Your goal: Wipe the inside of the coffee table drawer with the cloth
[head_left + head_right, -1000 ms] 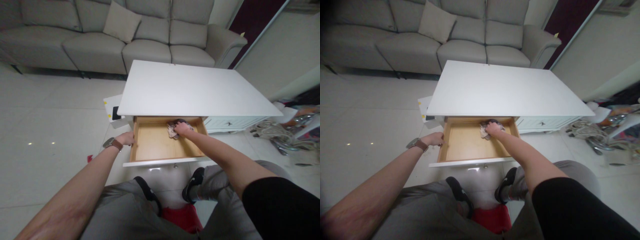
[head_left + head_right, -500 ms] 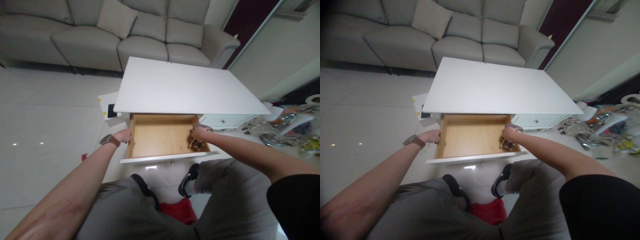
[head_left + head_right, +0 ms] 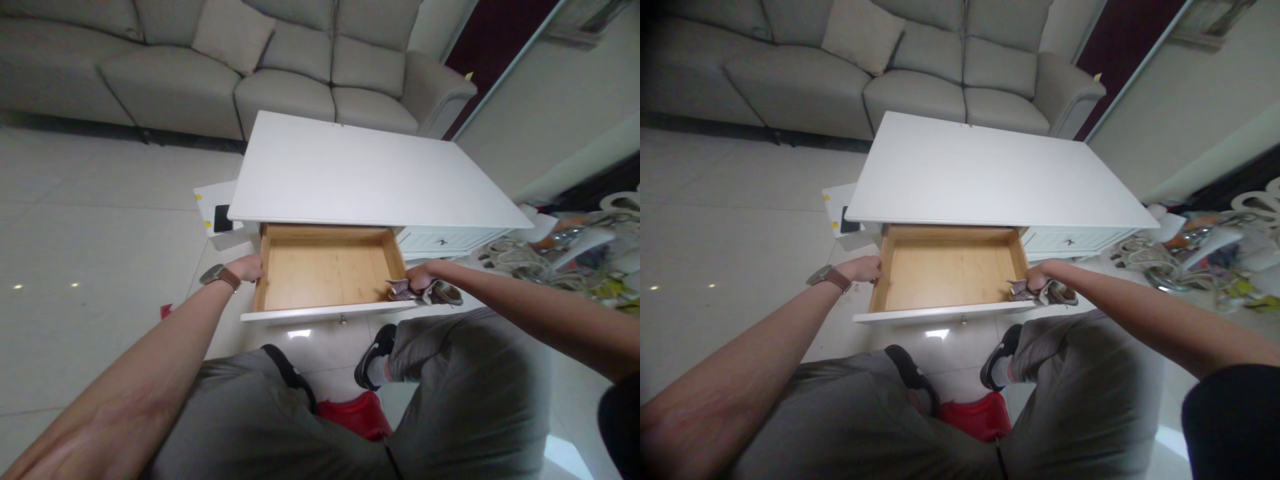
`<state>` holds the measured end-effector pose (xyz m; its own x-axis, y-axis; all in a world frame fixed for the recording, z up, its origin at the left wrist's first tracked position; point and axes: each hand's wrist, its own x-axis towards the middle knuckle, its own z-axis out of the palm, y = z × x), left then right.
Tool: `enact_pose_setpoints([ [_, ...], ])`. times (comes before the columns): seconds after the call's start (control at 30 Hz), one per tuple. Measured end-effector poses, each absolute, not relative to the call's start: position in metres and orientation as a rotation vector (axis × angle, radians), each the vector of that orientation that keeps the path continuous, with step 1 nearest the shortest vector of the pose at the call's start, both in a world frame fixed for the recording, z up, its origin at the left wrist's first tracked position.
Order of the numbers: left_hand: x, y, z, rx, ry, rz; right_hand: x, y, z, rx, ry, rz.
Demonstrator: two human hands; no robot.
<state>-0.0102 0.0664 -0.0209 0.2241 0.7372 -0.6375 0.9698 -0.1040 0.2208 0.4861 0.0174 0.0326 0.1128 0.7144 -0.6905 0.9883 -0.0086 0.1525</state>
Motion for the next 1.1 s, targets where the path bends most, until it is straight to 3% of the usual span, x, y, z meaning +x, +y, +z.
enact_pose_setpoints([
  [0.13,-0.012,0.064,-0.022,1.887,1.600,-0.458,0.453,0.031,0.037,1.507,1.445,-0.776],
  [0.4,-0.010,0.061,-0.013,1.912,1.597,-0.465,0.388,0.037,0.037,1.269,1.658,-0.912],
  [0.83,-0.008,0.073,-0.020,1.920,1.593,-0.592,0.163,0.027,0.029,0.861,2.239,-1.108],
  [0.97,-0.008,0.074,-0.021,1.917,1.571,-0.612,0.168,0.026,0.035,0.887,2.215,-1.066],
  [1.1,-0.007,0.070,-0.017,1.949,1.588,-0.602,0.231,0.031,0.041,0.921,2.037,-1.010],
])
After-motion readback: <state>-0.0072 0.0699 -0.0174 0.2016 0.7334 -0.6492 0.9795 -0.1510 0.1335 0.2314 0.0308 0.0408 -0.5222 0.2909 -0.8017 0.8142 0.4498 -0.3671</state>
